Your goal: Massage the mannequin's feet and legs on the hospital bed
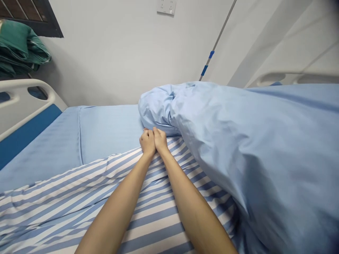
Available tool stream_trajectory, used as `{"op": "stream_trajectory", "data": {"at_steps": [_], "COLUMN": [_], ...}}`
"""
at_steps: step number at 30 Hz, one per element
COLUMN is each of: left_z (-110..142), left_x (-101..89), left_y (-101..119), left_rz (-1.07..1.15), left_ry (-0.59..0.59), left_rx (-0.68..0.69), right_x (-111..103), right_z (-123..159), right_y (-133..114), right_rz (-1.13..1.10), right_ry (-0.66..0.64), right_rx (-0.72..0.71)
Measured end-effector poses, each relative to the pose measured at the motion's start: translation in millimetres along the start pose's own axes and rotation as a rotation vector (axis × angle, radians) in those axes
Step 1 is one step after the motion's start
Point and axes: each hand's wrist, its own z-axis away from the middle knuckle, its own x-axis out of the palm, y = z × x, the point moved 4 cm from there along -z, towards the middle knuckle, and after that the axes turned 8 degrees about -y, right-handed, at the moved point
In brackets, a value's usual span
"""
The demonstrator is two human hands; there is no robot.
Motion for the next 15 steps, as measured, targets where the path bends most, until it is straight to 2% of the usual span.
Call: {"op": "stream_trajectory", "data": {"at_steps": [4,6,10,13,15], "left_z": [2.7,4.3,6.3,6.0,7.0], "left_x": [2.1,4.8,10.5,11.7,5.6], "left_y": [1.6,3.8,6.7,8.2,8.3], "left_rz": [-0.094,-0.142,-0.18,-0.19,-0.182], "left_ry": [-0.064,-0.092,-0.123,-0.172,-0.226], "left_rx": [-0.008,-0.025,-0.046,-0.054,-0.02], "right_x": [-14.7,-26.9,-46.4,-47.5,-47.4], "right_z": [0.2,-3.6,-11.5,-11.7,-10.0], "right_y": [-16.6,-14.0,12.9,26.1,27.5], "right_rz": [0.428,0.555,0.55,0.54,0.539], "right_ry": [0.041,0.072,0.135,0.114,0.132], "right_rx": [-0.131,-0.171,-0.094,-0.074,-0.082]}}
